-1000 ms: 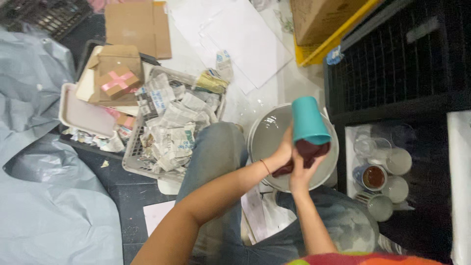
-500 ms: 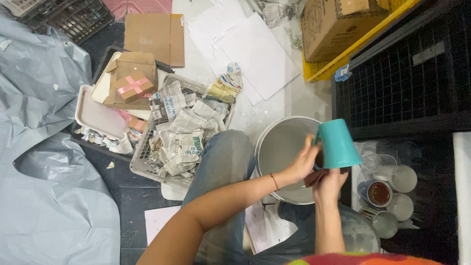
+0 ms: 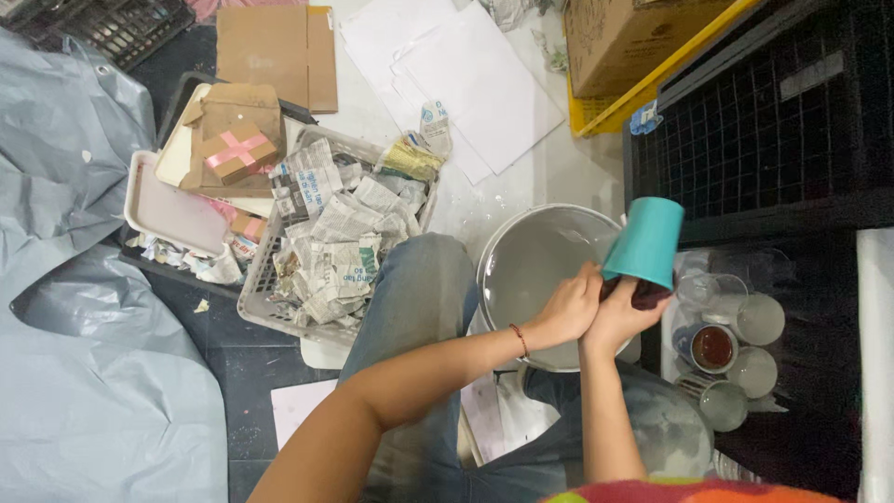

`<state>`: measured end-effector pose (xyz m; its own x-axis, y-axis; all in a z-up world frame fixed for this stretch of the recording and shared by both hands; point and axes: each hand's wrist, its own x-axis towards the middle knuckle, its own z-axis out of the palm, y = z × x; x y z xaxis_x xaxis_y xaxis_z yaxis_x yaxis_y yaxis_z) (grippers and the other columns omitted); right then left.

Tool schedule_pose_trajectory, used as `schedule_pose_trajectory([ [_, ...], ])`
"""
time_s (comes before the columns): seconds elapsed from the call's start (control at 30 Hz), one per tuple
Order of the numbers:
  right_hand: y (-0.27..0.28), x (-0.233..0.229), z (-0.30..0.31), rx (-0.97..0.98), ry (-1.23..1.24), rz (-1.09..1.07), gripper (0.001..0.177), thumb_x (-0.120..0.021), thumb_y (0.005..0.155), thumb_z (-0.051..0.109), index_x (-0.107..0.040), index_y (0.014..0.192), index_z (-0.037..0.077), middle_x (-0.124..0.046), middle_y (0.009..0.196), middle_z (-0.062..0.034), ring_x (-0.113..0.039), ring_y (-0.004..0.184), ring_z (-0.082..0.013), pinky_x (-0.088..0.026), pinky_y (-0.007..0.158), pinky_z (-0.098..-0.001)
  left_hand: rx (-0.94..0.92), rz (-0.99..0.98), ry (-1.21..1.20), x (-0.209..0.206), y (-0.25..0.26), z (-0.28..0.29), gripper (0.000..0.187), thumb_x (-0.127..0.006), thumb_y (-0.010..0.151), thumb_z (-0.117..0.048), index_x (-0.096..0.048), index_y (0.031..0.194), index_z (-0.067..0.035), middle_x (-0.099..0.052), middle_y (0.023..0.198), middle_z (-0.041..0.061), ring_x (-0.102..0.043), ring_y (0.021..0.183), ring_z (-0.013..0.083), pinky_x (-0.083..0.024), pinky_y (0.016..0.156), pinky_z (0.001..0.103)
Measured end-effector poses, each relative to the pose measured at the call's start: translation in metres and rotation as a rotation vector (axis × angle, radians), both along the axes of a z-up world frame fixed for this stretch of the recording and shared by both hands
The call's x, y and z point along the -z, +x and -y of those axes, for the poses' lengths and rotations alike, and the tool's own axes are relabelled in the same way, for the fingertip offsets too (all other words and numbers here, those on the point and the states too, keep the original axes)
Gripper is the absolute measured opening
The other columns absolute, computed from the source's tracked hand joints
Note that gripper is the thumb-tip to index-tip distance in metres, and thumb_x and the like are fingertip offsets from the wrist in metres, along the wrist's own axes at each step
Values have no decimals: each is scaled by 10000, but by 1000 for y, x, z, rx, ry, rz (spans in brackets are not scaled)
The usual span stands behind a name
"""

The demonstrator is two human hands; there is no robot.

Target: The person washes and dries various glassware and a mug using a cloth. They rinse items in a bucket of water, wipe them dry, and place them on a nearby shelf.

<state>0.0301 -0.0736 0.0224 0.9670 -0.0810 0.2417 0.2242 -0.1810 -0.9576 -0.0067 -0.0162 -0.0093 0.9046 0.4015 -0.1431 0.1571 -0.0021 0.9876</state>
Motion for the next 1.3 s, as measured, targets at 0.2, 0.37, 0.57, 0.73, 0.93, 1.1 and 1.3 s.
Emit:
schedule_pose_trajectory([
  [0.2,7,-10,0,-154,308,-223,166,-638,1062,73,-568,1204,23,-655,1073,-25,-574,859,-97,-449,707,-256,21,-88,-49,-41,-6,-15,343,-395,1075,-274,-472,1155,51,-647,865,377,-642,834,542,-502,742,585],
  [0.37,26,-22,25,-250,-26,-116,305,-696,1011,24,-555,1280,0,-669,1152,-24,-650,1028,-106,-526,914,-249,-201,323,562,-73,-6,-64,963,-743,719,-205,-254,1514,33,-473,1410,345,-457,1328,513,-372,1154,532],
  [0.57,31,-31,54,-511,-172,-306,376,-732,894,48,-594,1242,9,-690,1091,-30,-657,1000,-114,-524,897,-278,295,477,726,-88,-9,-103,782,-911,698,-295,-524,1367,-177,-615,1338,90,-536,1365,308,-359,1201,516],
  [0.73,21,-37,60,-439,269,-409,378,-681,978,202,-602,1303,26,-673,1183,-54,-653,1065,-147,-535,948,-306,184,323,117,-63,-1,-88,748,-898,712,-274,-548,1346,-87,-661,1289,110,-640,1226,238,-494,1061,378],
  [0.93,7,-31,58,-508,-22,-111,454,-714,994,230,-504,1330,9,-598,1227,-69,-592,1120,-162,-487,983,-314,309,110,-622,-23,4,-66,643,-788,813,-135,-532,1392,-24,-654,1238,98,-631,1130,207,-508,996,370],
  [1.1,17,-16,73,-511,-10,-182,339,-608,1060,296,-592,1253,18,-640,1165,-52,-600,1054,-130,-501,920,-290,361,112,-1128,-15,4,-63,566,-697,890,-49,-484,1413,-18,-612,1326,72,-597,1230,176,-485,1072,373],
  [1.3,20,-5,65,-339,50,-202,340,-665,1065,247,-570,1252,-20,-623,1177,-75,-587,1071,-149,-486,955,-305,306,144,-1211,-23,10,-58,507,-671,1000,-212,-492,1434,-19,-607,1373,91,-596,1260,197,-476,1103,401],
])
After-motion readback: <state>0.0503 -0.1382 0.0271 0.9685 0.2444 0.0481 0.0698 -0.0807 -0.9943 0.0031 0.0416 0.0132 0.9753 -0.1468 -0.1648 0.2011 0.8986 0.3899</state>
